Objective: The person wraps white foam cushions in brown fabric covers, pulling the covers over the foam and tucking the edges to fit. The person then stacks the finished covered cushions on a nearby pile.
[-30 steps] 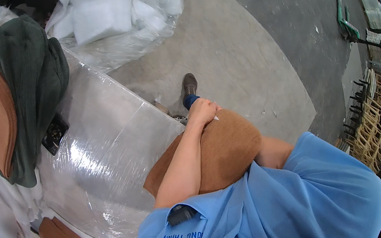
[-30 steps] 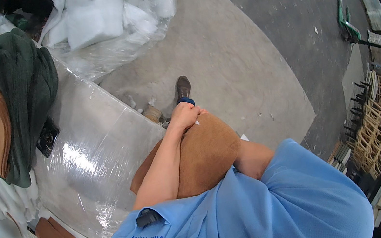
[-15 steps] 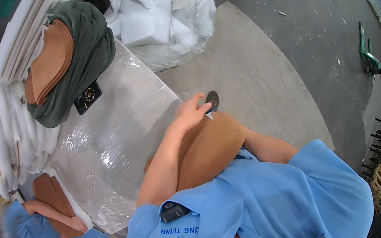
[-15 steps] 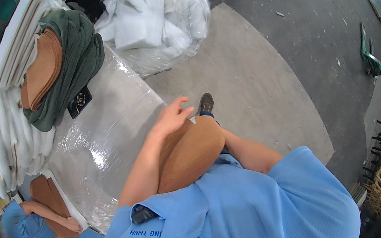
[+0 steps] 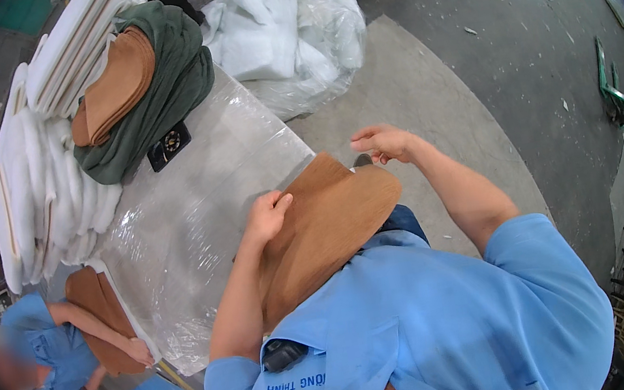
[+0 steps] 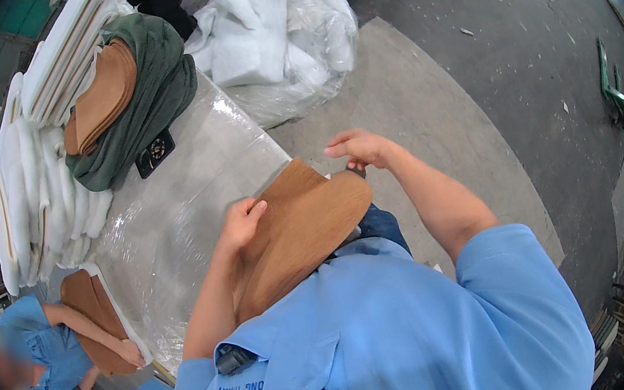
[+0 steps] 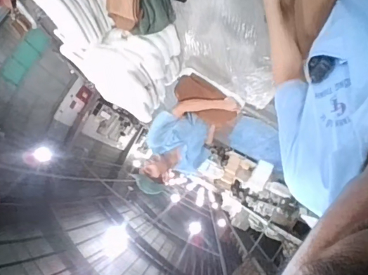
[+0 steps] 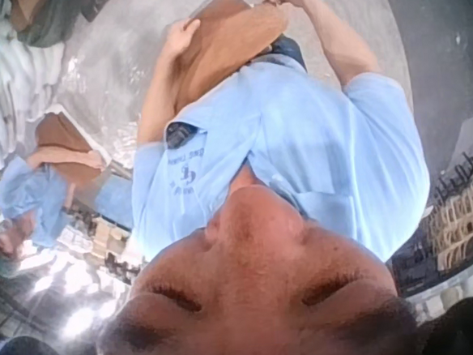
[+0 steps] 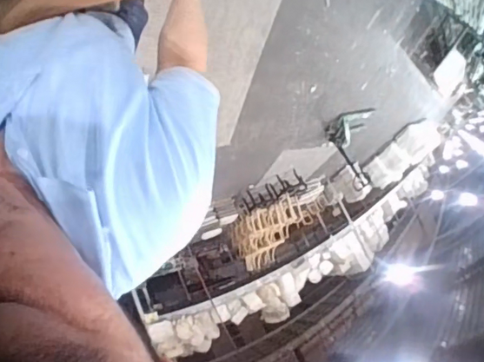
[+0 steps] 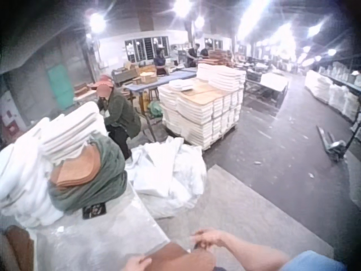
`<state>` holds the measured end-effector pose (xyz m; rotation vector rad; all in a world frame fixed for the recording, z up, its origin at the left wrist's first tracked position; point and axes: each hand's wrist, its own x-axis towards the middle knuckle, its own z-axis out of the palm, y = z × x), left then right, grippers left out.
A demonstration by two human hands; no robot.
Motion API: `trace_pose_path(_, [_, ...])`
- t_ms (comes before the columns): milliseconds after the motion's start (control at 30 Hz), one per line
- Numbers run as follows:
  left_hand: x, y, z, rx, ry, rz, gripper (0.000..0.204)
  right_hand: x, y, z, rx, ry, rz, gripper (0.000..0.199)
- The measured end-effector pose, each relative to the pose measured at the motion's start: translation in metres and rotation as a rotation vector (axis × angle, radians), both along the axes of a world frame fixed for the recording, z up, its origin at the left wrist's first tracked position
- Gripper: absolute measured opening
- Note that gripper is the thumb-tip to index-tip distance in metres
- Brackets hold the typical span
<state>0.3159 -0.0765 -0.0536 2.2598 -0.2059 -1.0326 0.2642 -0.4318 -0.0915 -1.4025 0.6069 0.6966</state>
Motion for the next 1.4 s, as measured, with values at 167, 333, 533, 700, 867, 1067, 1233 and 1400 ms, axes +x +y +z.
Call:
trace_pose_path(167, [-0.010,-0.007,0.006,-0.043,-0.204,0.021,0.031,0.042,0.048,0.057,-0.309,0.025,0.793,0.037])
trace_pose_path(333, [-0.008,0.035,0.009,-0.168,0.135,0.075,0.028,0.057,0.078,0.043,-0.163,0.321,0.497,0.025])
trace_pose_path(533, [-0.035,0.078,-0.037,0.055,0.151,0.170,0.033,0.057,0.131,0.031,-0.061,0.345,-0.048,0.033])
trace_pose_path(700, [-0.056,0.051,-0.036,0.179,-0.378,0.177,0.045,0.051,0.134,0.018,-0.292,0.261,0.070,0.039])
trace_pose_path(867, [-0.053,0.048,-0.051,0.149,-0.499,0.211,0.039,0.044,0.145,0.023,-0.435,0.120,0.063,0.038])
trace_pose_path(1067, [-0.055,0.051,-0.055,0.115,-0.510,0.203,0.041,0.040,0.147,0.014,-0.529,-0.003,0.171,0.040])
trace_pose_path(1233, [-0.066,0.086,-0.037,0.099,-0.413,0.112,0.046,0.041,0.140,0.007,-0.411,-0.006,0.083,0.038])
trace_pose_path(1400, [-0.084,0.100,-0.036,0.196,-0.426,0.191,0.046,0.043,0.145,0.011,-0.450,0.041,0.116,0.041])
